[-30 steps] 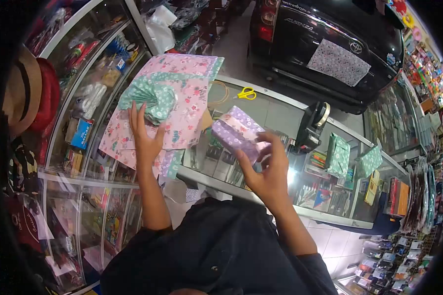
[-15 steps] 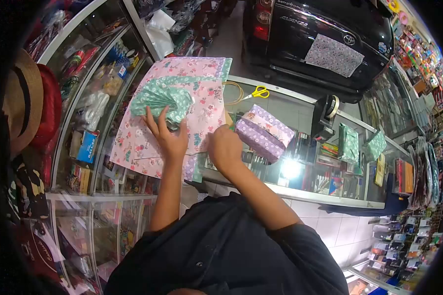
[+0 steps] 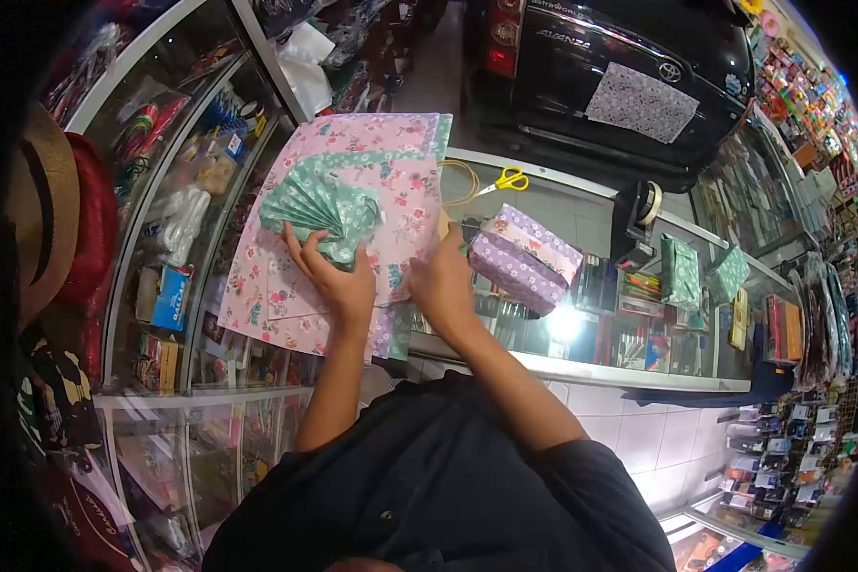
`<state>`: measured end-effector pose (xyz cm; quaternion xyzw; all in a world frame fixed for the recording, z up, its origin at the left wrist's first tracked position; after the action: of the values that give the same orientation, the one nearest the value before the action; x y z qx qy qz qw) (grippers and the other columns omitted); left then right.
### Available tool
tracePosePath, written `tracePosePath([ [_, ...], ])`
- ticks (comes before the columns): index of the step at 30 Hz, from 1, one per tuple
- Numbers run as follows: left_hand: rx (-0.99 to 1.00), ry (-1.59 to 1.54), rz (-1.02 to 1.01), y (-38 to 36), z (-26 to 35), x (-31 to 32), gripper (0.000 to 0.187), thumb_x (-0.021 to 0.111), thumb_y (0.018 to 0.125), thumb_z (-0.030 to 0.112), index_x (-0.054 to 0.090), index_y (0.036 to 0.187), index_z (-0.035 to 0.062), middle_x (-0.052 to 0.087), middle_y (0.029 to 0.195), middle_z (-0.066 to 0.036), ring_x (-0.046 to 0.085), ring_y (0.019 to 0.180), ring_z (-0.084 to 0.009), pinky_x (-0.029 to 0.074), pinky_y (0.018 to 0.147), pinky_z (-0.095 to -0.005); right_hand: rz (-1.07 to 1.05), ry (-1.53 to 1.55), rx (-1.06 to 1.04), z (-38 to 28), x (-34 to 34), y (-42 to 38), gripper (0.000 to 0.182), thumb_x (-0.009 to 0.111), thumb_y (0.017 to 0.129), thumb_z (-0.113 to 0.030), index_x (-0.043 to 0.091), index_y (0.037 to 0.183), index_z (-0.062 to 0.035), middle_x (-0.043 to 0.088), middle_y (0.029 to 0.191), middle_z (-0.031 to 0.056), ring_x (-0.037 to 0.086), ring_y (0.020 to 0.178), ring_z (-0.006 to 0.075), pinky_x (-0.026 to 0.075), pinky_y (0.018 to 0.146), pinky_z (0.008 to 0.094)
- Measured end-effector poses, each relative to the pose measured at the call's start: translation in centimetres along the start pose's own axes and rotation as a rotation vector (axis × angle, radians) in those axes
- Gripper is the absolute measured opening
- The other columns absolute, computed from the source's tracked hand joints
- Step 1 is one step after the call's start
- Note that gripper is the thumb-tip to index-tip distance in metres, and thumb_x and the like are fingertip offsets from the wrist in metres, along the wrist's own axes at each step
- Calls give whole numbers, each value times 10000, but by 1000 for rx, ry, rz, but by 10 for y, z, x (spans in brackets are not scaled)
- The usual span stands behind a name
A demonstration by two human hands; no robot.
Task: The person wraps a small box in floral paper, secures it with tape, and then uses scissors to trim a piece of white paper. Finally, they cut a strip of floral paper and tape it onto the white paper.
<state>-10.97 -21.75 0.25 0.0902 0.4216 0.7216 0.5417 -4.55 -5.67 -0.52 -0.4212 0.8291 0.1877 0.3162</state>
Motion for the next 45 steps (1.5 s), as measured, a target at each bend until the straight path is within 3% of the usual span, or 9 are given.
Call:
tracePosePath([
  [3, 18, 16, 20, -1, -3, -2, 592, 780, 772, -74, 428, 1239, 12, 240, 1597, -359, 195, 1519, -569, 248, 1206, -627, -325, 405, 221, 11, 18, 12, 409, 698, 937, -145, 618, 1249, 106, 749, 891, 180, 706, 782, 236, 564, 728, 383],
  [7, 15, -6, 53, -3, -8, -2, 571, 781, 779, -62, 423, 1218, 5, 248, 1595, -357, 192, 1521, -567, 252, 1204, -620, -123, 461, -115, -13, -1, 11, 262, 620, 915, -140, 665, 1013, 99, 675, 817, 308, 698, 788, 451, 518, 719, 478],
  [16, -94, -39, 282, -9, -22, -14, 545, 785, 820, 16, 390, 1195, 24, 282, 1606, -284, 289, 1492, -482, 244, 1207, -553, 1, 373, -156, -30, -68, -1, 236, 555, 878, -76, 687, 992, 84, 664, 822, 313, 668, 754, 451, 504, 702, 460],
  [21, -91, -17, 230, -10, -23, -11, 539, 769, 816, -38, 406, 1208, 29, 281, 1607, -269, 264, 1509, -477, 228, 1224, -556, 124, 525, -55, -4, -132, -10, 259, 627, 940, -145, 721, 1016, 84, 696, 766, 80, 606, 687, 91, 469, 600, 298],
  [28, -32, -60, 21, -5, -12, -3, 508, 717, 790, -114, 466, 1213, 13, 356, 1571, -271, 248, 1508, -533, 216, 1235, -615, 350, 625, 133, 35, -216, -35, 166, 677, 968, -124, 702, 1019, 31, 678, 797, 21, 602, 625, 68, 465, 523, 236],
  [30, -55, -80, -27, -5, -10, 0, 506, 701, 801, -117, 485, 1237, 20, 366, 1571, -254, 237, 1515, -528, 209, 1242, -616, 441, 629, 136, 54, -225, -38, 167, 712, 950, -229, 652, 942, -74, 584, 698, -36, 503, 482, 40, 352, 396, 191],
  [38, -37, -13, -100, -5, -7, 4, 544, 698, 823, -94, 454, 1296, 16, 341, 1585, -266, 225, 1511, -548, 223, 1234, -631, 542, 631, 270, 60, -229, -51, 195, 716, 934, -240, 643, 980, -64, 588, 706, -19, 507, 477, 61, 360, 389, 212],
  [42, -20, -27, -81, -4, -3, 1, 546, 705, 804, -101, 461, 1279, 14, 363, 1572, -271, 259, 1498, -540, 225, 1236, -617, 569, 715, -147, 37, -221, -14, 250, 675, 1015, -212, 679, 1178, -22, 615, 753, -3, 542, 543, 51, 425, 474, 218],
  [45, -47, -24, -70, -5, -5, 3, 554, 704, 790, -107, 463, 1273, 16, 374, 1568, -264, 290, 1483, -529, 237, 1231, -602, 777, 1, -770, -68, -201, 47, 328, 612, 899, -62, 648, 1223, -27, 710, 1010, 181, 710, 831, 386, 559, 738, 421],
])
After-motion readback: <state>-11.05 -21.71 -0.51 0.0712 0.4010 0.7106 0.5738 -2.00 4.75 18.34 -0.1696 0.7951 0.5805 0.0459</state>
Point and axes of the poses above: each hand's wrist, its own y-axis towards the middle knuckle, its own x-axis out of the palm, z = x × y, the point moved 5 cm from there along y, towards the middle knuckle
